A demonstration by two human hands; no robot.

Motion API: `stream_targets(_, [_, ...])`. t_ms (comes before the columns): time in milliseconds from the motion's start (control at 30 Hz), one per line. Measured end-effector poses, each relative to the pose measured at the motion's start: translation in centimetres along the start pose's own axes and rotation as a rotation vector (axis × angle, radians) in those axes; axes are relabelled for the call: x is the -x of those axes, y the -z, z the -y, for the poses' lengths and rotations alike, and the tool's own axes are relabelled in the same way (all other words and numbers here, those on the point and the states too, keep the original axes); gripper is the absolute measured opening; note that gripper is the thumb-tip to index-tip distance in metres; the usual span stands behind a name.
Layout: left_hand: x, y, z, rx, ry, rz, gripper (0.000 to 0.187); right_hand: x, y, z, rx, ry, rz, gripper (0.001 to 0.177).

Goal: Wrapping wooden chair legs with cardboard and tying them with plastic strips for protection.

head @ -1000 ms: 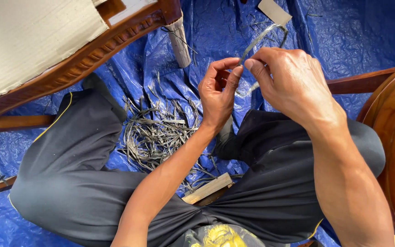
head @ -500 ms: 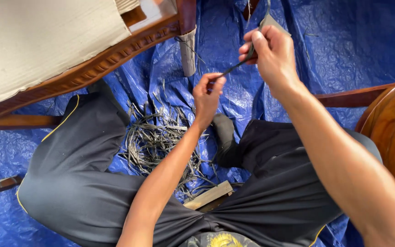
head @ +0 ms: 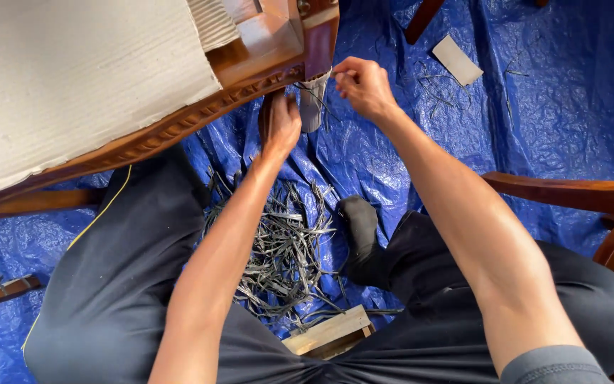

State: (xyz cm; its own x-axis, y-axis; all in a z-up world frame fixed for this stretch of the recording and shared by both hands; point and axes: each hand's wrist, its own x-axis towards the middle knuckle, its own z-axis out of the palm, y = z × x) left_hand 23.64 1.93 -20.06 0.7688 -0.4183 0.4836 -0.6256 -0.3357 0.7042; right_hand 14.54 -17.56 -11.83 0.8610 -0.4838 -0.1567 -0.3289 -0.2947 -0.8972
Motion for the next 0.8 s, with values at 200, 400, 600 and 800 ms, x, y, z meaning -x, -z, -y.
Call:
stream_targets(200, [-2.1, -1.5, 5.5, -0.137, -0.030, 0.516, 0.023, 0.9, -0.9, 3.2, 0.275, 0.213, 0.030, 0.016])
stream_targets(400, [-2.5, 3.4, -0.5, 0.066, -0.233, 0.083, 0.025, 4.3, -1.2, 1.7, 0.159, 0.269, -0.128, 0.017])
stream_targets(600, [-0.3, 6.3, -5.1, 0.063, 0.028, 0.182, 0.018, 9.7, -2.5, 1.3, 0.085, 0.210, -0.307, 0.015])
stream_targets(800, [1.0, 9.0, -8.3, 0.072, 0.071, 0.192, 0.022, 11.7, -5.0, 2.5, 0.141, 0.497, -0.329, 0.018])
